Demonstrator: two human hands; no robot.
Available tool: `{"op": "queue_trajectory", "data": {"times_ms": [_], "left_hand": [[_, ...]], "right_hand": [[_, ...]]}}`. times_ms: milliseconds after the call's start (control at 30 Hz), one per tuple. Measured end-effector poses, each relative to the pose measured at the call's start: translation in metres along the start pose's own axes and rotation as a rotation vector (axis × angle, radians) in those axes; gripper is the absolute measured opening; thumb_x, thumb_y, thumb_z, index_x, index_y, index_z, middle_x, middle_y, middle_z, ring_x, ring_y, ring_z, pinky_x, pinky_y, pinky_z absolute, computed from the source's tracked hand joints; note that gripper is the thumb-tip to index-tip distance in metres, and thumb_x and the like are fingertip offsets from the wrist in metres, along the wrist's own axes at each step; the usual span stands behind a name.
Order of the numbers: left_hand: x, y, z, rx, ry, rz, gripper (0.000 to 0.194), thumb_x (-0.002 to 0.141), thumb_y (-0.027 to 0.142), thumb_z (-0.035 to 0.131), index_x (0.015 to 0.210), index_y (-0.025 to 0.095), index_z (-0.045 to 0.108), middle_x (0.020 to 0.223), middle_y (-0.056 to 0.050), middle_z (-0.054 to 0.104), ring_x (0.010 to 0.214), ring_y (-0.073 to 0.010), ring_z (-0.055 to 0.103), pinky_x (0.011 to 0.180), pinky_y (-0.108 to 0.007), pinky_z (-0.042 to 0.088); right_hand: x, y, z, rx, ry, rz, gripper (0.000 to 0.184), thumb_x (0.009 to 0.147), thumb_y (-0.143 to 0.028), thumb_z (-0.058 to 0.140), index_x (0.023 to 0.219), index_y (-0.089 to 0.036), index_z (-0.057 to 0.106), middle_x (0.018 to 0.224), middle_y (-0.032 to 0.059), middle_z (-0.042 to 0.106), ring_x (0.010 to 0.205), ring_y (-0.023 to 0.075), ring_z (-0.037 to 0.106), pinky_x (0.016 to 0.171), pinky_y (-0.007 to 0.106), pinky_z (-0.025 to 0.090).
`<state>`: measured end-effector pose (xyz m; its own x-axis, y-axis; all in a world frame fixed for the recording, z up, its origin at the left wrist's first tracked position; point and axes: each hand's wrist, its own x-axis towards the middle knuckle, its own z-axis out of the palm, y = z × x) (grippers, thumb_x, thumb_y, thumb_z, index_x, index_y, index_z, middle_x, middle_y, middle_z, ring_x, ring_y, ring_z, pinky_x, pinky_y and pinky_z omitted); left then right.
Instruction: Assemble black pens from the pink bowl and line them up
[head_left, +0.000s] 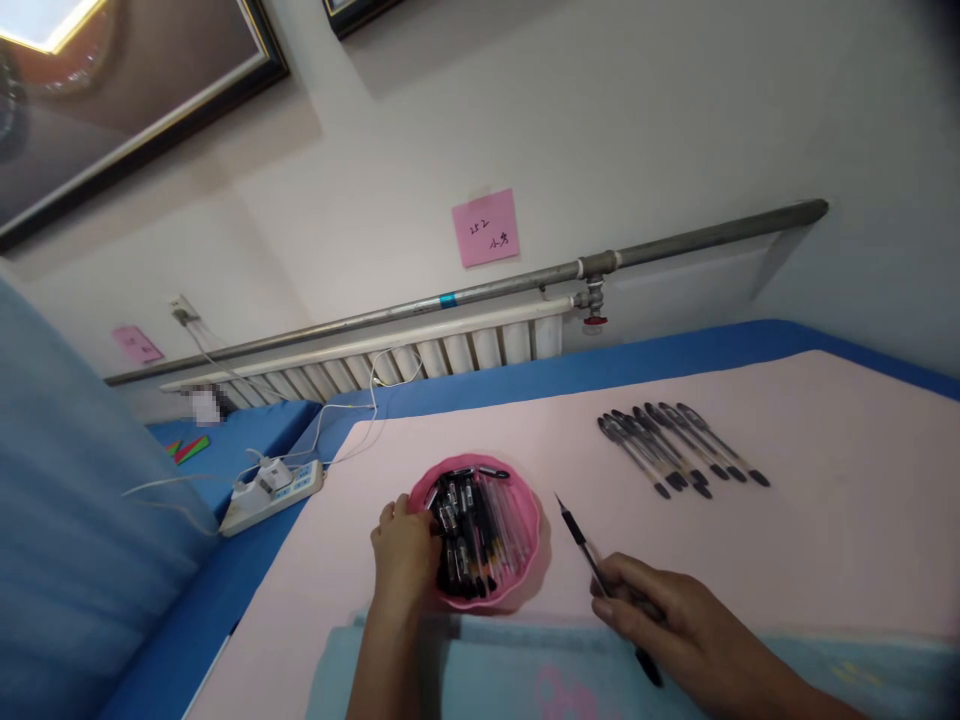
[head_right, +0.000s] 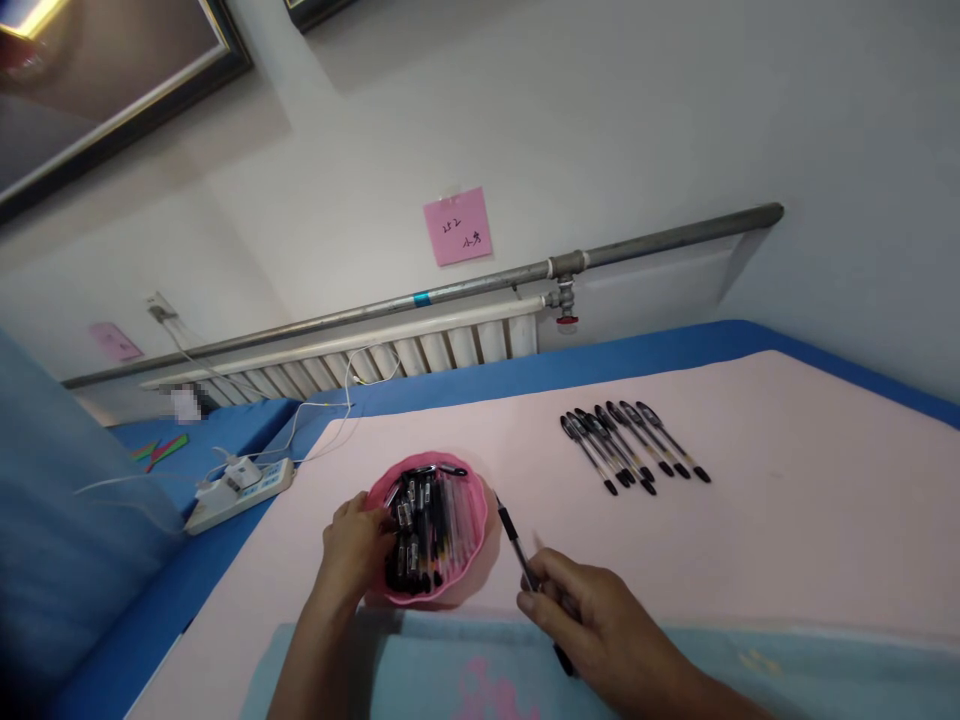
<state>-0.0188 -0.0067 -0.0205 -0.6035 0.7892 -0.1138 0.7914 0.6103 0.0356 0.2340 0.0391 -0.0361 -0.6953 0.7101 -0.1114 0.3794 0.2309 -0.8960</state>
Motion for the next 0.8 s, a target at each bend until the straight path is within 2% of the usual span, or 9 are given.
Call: {"op": "queue_trajectory", "data": {"times_ms": [300, 500, 633, 667, 733, 800], "left_hand": [[-0.0018, -0.0015, -0.0012, 0.011, -0.014, 0.055, 0.034, 0.071, 0.017, 0.048, 0.096, 0.030, 0.069, 0.127, -0.010, 0.048, 0.120, -0.0322, 0.038, 0.089, -0.046, 0.034], [-0.0033, 0.0007, -0.0006, -0.017, 0.020, 0.057, 0.034, 0.068, 0.014, 0.048, 0.092, 0.026, 0.069, 0.121, -0.013, 0.051, 0.113, -0.0328, 0.043, 0.087, -0.047, 0.035], [-0.0024, -0.0008, -0.0014, -0.076, 0.025, 0.034, 0.026, 0.068, 0.017, 0.052, 0.085, 0.024, 0.069, 0.126, -0.012, 0.049, 0.119, -0.0334, 0.038, 0.088, -0.046, 0.035], [-0.0026, -0.0017, -0.0024, -0.111, 0.050, 0.036, 0.022, 0.068, 0.019, 0.053, 0.082, 0.023, 0.069, 0.129, -0.011, 0.047, 0.121, -0.0336, 0.036, 0.089, -0.046, 0.034], [-0.0041, -0.0027, -0.0055, -0.232, 0.175, 0.055, 0.016, 0.070, 0.022, 0.054, 0.078, 0.021, 0.068, 0.130, -0.011, 0.047, 0.120, -0.0316, 0.037, 0.092, -0.044, 0.034], [-0.0077, -0.0004, -0.0086, -0.454, 0.285, 0.072, 0.014, 0.073, 0.024, 0.053, 0.074, 0.019, 0.065, 0.113, -0.011, 0.057, 0.106, -0.0264, 0.049, 0.089, -0.038, 0.038]], "right_hand": [[-0.0015, -0.0041, -0.0009, 0.007, 0.021, -0.018, 0.020, 0.079, -0.036, 0.044, 0.065, -0.022, 0.039, 0.057, -0.0056, 0.039, 0.054, 0.0123, 0.040, 0.051, 0.023, 0.034], [-0.0023, -0.0055, -0.0002, -0.003, 0.033, -0.003, 0.022, 0.078, -0.038, 0.046, 0.063, -0.022, 0.040, 0.057, -0.0051, 0.040, 0.053, 0.0125, 0.041, 0.050, 0.022, 0.034], [-0.0018, -0.0050, -0.0002, -0.001, 0.033, -0.011, 0.021, 0.078, -0.037, 0.046, 0.064, -0.022, 0.040, 0.056, -0.0055, 0.039, 0.053, 0.0119, 0.041, 0.049, 0.022, 0.034], [-0.0015, -0.0043, -0.0003, -0.004, 0.029, -0.017, 0.022, 0.079, -0.037, 0.046, 0.064, -0.022, 0.040, 0.056, -0.0055, 0.040, 0.053, 0.0120, 0.041, 0.049, 0.022, 0.034], [-0.0010, -0.0024, -0.0003, -0.015, 0.024, -0.031, 0.021, 0.080, -0.037, 0.045, 0.065, -0.022, 0.041, 0.057, -0.0054, 0.040, 0.054, 0.0124, 0.041, 0.050, 0.022, 0.034], [-0.0010, 0.0000, 0.0004, -0.030, 0.024, -0.052, 0.021, 0.081, -0.037, 0.044, 0.066, -0.022, 0.041, 0.057, -0.0053, 0.040, 0.054, 0.0125, 0.041, 0.051, 0.023, 0.034]]}}
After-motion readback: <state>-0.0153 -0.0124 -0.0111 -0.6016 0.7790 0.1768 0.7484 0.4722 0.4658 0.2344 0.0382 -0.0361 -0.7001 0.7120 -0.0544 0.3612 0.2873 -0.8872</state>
